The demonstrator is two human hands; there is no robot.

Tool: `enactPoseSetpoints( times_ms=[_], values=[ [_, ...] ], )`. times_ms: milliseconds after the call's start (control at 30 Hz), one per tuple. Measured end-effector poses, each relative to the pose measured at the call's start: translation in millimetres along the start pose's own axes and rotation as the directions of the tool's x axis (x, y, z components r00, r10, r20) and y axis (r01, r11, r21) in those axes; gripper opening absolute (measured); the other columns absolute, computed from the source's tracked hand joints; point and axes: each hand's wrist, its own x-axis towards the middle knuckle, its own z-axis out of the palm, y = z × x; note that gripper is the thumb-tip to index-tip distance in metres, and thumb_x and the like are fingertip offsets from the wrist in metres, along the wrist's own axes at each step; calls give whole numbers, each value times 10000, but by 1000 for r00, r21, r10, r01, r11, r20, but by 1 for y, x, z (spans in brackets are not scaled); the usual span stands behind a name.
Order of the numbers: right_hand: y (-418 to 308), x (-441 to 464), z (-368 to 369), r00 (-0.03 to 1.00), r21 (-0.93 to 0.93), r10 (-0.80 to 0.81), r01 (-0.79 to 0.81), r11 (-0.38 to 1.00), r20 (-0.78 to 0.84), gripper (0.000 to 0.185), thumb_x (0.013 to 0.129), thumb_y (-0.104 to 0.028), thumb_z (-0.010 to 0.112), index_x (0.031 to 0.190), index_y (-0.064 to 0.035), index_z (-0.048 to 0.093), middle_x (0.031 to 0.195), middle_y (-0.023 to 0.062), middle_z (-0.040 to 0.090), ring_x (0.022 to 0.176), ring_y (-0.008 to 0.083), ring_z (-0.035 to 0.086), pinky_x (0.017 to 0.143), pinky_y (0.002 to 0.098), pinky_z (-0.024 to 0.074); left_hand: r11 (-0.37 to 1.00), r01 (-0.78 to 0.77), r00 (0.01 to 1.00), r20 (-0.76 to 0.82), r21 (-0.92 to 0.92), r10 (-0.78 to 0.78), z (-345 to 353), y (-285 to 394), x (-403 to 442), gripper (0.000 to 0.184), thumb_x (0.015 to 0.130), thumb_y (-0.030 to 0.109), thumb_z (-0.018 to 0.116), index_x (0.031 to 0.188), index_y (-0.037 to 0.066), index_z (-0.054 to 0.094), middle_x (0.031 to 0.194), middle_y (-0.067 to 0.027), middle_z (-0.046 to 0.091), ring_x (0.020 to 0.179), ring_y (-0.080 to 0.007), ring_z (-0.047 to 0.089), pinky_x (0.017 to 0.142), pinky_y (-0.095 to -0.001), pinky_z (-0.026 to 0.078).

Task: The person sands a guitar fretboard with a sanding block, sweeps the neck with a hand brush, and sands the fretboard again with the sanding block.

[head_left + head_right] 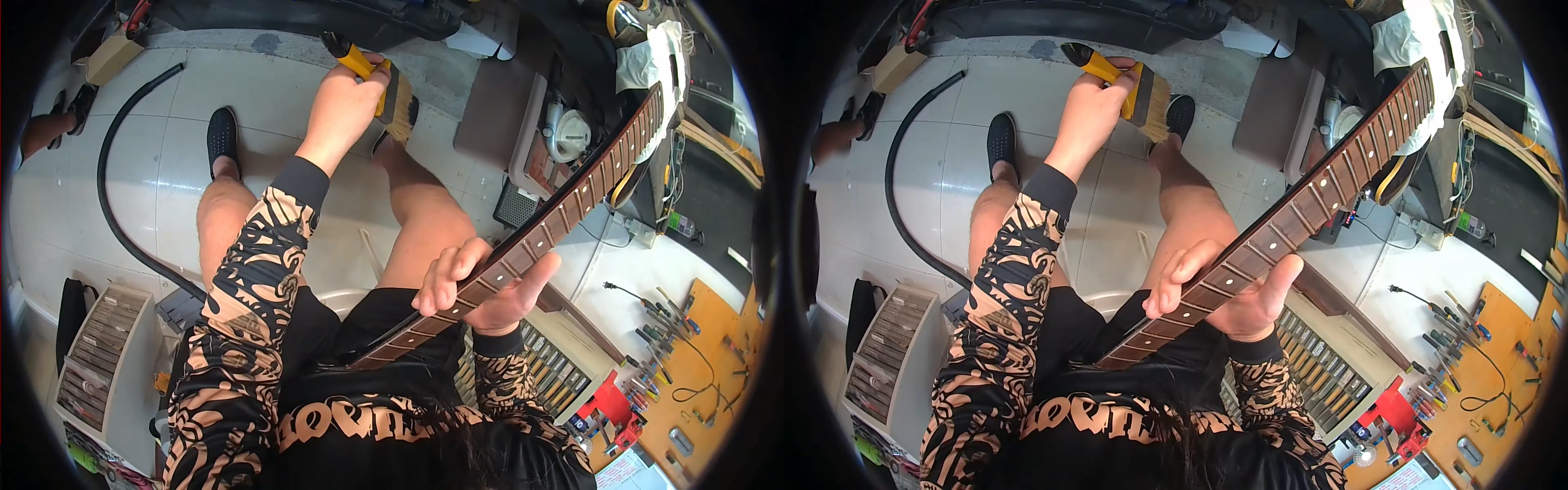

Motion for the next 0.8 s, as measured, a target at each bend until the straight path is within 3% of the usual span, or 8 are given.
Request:
enactPoseSetpoints(
  times_ms=[300, 400, 500, 600, 700, 800],
  values=[
    [22, -9, 4, 998, 32, -6, 3, 999, 65, 1234, 972, -1031, 269, 1428, 79, 552, 1225, 251, 687, 1157, 412, 709, 1045, 544, 559, 1000, -8, 1000, 5, 18, 8, -1, -8, 5, 389, 1051, 304, 714, 1299, 8, 762, 1188, -179, 810, 1091, -313, 771, 977, -394, 588],
    [35, -14, 6, 996, 81, -72, 67, 994, 55, 1281, 983, -1016, 270, 1444, 148, 539, 1275, 251, 699, 1239, 366, 685, 1093, 537, 546, 1000, 6, 1000, 11, 13, -6, -1, -8, 5, 399, 1047, 307, 713, 1307, 8, 762, 1193, -181, 811, 1102, -315, 770, 986, -394, 584],
    [34, -11, 8, 995, 58, -5, -1, 998, 102, 1114, 1049, -915, 421, 1436, 121, 553, 1291, 234, 691, 1256, 362, 677, 1112, 527, 528, 1000, 15, 1000, 17, 0, -15, -2, -6, 4, 403, 1043, 305, 712, 1308, 5, 762, 1196, -183, 813, 1104, -318, 771, 985, -395, 585],
    [31, -15, 13, 993, 15, 92, -93, 996, 72, 874, 1095, -723, 591, 1417, 89, 569, 1275, 217, 694, 1253, 361, 679, 1118, 523, 519, 1000, 11, 1000, 16, -3, -11, -2, -5, 3, 403, 1043, 303, 713, 1305, 1, 762, 1190, -186, 816, 1097, -320, 775, 980, -396, 586],
    [31, -13, 14, 990, 27, 118, -120, 992, 77, 691, 1069, -520, 716, 1399, 71, 577, 1273, 209, 694, 1250, 360, 680, 1119, 525, 518, 1000, -13, 1000, 9, 6, 13, -2, -7, 4, 402, 1042, 303, 713, 1297, -3, 764, 1175, -186, 819, 1084, -320, 778, 974, -395, 588],
    [30, -14, 13, 990, 54, 126, -130, 990, 67, 634, 1028, -404, 780, 1400, 69, 579, 1278, 211, 691, 1257, 366, 677, 1124, 528, 517, 999, -34, 999, 2, 4, 34, -2, -6, 5, 400, 1039, 303, 713, 1288, -4, 768, 1170, -186, 822, 1078, -323, 780, 971, -393, 589]
  ],
)
